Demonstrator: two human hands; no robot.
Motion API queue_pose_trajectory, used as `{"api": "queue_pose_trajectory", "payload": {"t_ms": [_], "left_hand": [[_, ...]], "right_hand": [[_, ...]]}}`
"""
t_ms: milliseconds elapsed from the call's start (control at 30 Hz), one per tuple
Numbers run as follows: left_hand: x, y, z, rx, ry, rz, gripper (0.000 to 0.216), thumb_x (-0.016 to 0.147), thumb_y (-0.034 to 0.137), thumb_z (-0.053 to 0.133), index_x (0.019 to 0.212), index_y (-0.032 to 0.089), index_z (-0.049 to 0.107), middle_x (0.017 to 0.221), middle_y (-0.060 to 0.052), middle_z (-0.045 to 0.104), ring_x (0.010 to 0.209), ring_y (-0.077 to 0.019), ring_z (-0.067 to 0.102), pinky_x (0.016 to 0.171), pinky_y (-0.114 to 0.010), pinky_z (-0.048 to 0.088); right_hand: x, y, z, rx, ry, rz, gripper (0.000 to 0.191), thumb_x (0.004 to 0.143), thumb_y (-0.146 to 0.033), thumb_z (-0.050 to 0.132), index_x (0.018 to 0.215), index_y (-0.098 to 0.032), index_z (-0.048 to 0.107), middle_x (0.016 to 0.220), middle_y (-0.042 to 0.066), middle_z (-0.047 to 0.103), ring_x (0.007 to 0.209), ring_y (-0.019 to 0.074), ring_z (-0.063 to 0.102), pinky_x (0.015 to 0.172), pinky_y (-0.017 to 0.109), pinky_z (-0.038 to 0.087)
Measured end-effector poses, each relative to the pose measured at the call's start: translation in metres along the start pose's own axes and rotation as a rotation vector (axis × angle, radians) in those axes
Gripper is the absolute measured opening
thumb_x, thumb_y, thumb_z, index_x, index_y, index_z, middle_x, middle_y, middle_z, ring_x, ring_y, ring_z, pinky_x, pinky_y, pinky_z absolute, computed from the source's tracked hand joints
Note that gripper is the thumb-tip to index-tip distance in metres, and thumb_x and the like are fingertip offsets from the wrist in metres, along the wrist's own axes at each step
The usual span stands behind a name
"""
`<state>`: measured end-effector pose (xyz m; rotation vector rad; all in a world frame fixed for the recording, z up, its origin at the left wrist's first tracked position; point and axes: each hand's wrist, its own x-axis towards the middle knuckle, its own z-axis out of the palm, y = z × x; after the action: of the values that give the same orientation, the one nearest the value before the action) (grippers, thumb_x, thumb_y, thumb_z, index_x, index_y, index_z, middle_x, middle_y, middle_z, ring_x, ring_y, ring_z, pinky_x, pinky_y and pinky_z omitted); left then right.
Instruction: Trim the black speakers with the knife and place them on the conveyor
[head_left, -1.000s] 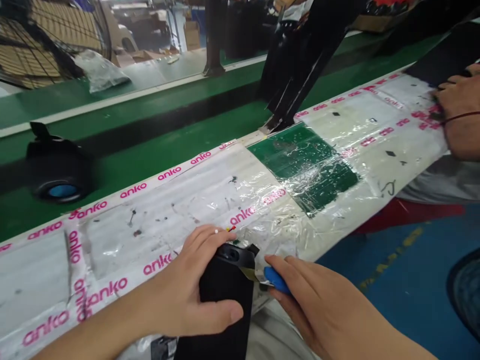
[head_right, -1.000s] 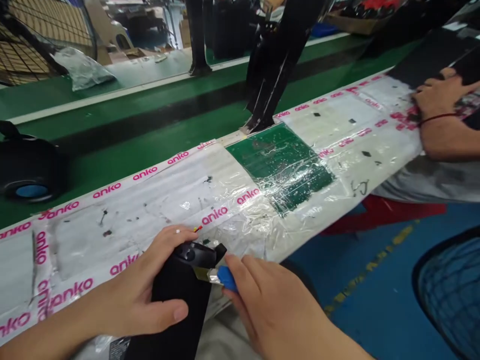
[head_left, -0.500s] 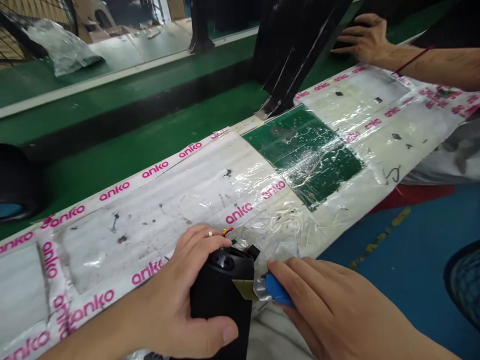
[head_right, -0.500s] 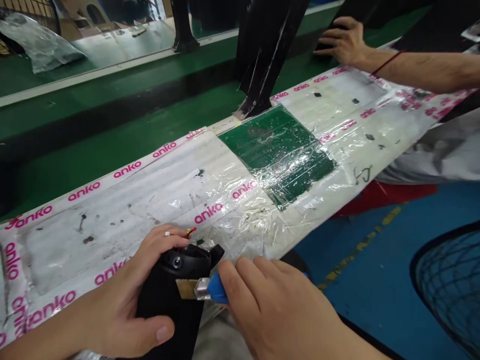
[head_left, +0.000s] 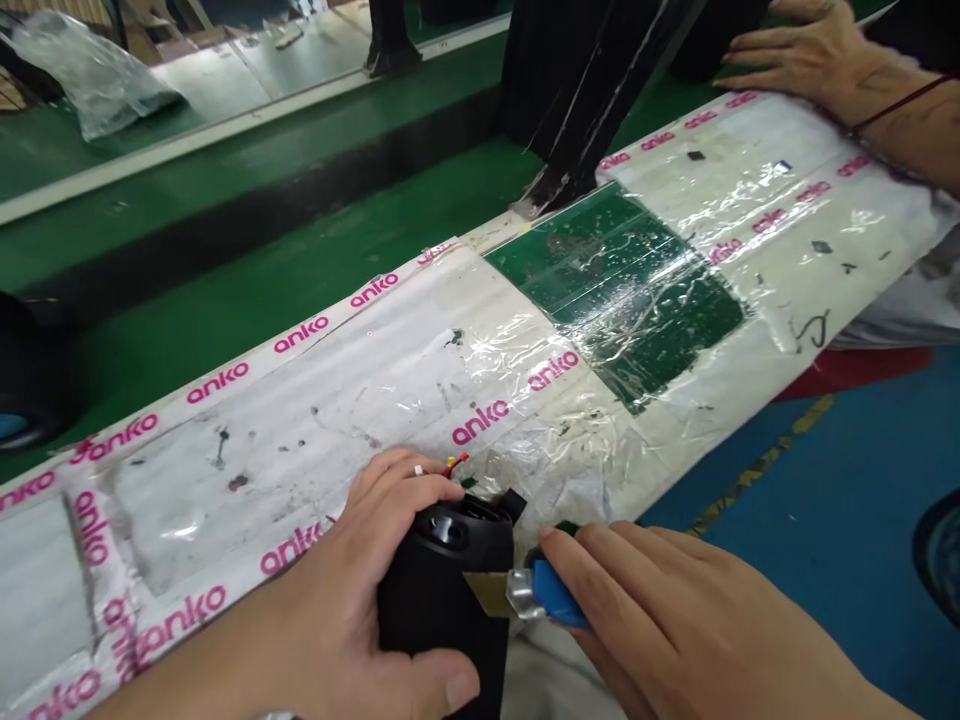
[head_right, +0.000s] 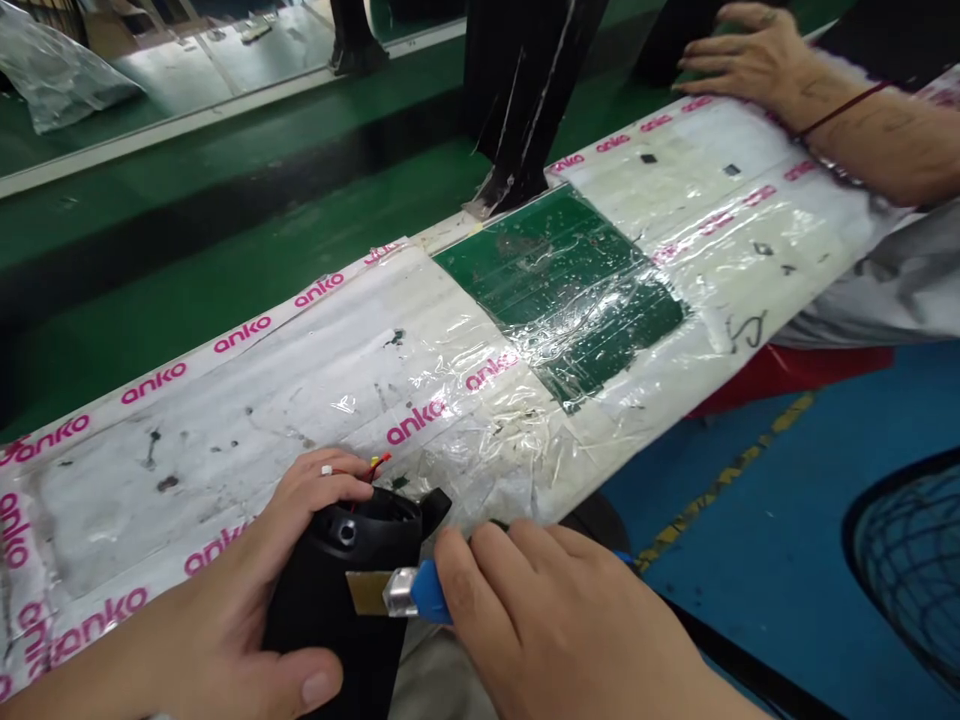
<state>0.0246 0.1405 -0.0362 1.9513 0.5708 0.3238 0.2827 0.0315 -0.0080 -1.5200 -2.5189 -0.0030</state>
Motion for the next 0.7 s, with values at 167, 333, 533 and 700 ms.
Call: {"api": "queue_pose_trajectory", "payload": {"t_ms": [167, 333, 533, 700], "left_hand": [[0.0036, 0.0007, -0.0008, -0.008, -0.007, 0.004, 0.082, 0.087, 0.058, 0.077, 0.153, 0.041, 0.031, 0.147, -0.01, 0.044, 0.146, -0.0433, 0.038, 0.121, -0.064, 0.035], [0.0048, 0.0028, -0.0012, -0.01, -0.006, 0.004, 0.081, 0.086, 0.055, 0.078, 0.151, 0.04, 0.033, 0.146, -0.01, 0.045, 0.145, -0.0426, 0.04, 0.12, -0.063, 0.036], [0.0038, 0.0022, -0.0007, -0.013, -0.017, -0.013, 0.081, 0.086, 0.057, 0.078, 0.151, 0.04, 0.032, 0.146, -0.01, 0.044, 0.146, -0.0433, 0.038, 0.12, -0.063, 0.036], [0.0033, 0.0015, -0.0002, -0.014, -0.024, -0.016, 0.08, 0.087, 0.057, 0.077, 0.151, 0.041, 0.032, 0.147, -0.01, 0.042, 0.148, -0.0439, 0.036, 0.121, -0.066, 0.034]], "right_hand": [[-0.0034, -0.0026, 0.0028, -0.008, 0.018, -0.005, 0.033, 0.096, -0.004, 0.036, 0.12, -0.011, 0.057, 0.079, 0.006, 0.073, 0.061, 0.0233, 0.069, 0.05, 0.037, 0.05], [-0.0062, -0.0016, 0.0039, -0.035, 0.024, 0.009, 0.033, 0.092, -0.004, 0.039, 0.119, -0.01, 0.057, 0.078, 0.007, 0.074, 0.059, 0.0236, 0.068, 0.048, 0.037, 0.049], [-0.0027, -0.0032, 0.0012, -0.002, 0.005, 0.007, 0.034, 0.092, -0.004, 0.038, 0.12, -0.011, 0.057, 0.079, 0.006, 0.074, 0.06, 0.0232, 0.069, 0.049, 0.037, 0.05], [0.0001, -0.0031, 0.0011, -0.015, 0.01, 0.02, 0.038, 0.086, -0.002, 0.039, 0.118, -0.012, 0.056, 0.079, 0.005, 0.073, 0.059, 0.0231, 0.068, 0.049, 0.037, 0.048]]}}
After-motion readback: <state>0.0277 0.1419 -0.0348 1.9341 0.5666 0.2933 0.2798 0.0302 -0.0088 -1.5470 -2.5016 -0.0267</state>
